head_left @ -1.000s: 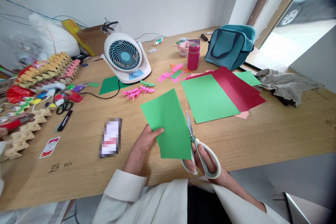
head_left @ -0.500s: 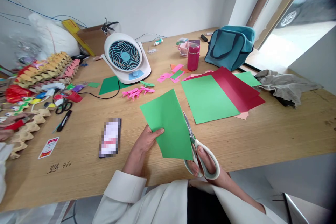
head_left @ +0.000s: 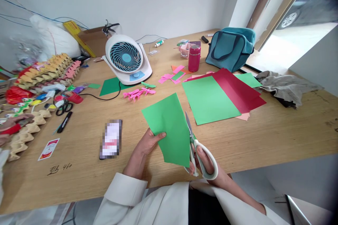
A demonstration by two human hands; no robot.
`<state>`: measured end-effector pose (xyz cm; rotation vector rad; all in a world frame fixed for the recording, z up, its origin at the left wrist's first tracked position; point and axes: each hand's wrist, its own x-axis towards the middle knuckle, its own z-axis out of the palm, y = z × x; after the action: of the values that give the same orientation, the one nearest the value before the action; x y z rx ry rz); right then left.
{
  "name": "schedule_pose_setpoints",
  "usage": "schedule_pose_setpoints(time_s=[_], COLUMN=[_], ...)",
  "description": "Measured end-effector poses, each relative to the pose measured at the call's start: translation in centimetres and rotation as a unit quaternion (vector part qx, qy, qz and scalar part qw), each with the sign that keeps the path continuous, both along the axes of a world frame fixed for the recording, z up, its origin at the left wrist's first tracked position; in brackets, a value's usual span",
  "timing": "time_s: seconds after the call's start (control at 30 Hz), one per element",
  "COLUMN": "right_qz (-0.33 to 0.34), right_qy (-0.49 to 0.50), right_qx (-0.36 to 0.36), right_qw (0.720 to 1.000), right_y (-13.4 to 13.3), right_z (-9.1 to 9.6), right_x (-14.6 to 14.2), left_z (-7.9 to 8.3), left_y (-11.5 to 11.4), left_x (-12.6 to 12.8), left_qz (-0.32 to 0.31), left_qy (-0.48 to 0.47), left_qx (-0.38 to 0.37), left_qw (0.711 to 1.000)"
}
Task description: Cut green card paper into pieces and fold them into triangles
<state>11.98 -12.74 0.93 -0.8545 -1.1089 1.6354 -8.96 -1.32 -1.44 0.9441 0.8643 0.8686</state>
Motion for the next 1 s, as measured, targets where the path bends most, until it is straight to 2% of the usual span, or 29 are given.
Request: schedule_pose_setpoints(time_s=[0.33,0.5,1.0], right_qz=[-0.007,-0.008,-0.009], right_qy=[-0.009,0.000,-0.007], right_qx=[-0.036,-0.048,-0.020], right_qw=[0.999,0.999,1.000], right_y=[-0.1,-0.1,0.6], right_z=[1.1,0.7,1.1], right_x=[0.0,-0.1,-0.2], left_z=[-0.3,-0.3,-0.2], left_y=[-0.1,-0.1,-0.6], left_x=[-0.1,-0.1,-0.1], left_qz=[0.022,0.021,-0.022], left_qy=[-0.006,-0.004,0.012], left_qx=[-0.003,-0.002,0.003], left_qw=[1.000,1.000,1.000])
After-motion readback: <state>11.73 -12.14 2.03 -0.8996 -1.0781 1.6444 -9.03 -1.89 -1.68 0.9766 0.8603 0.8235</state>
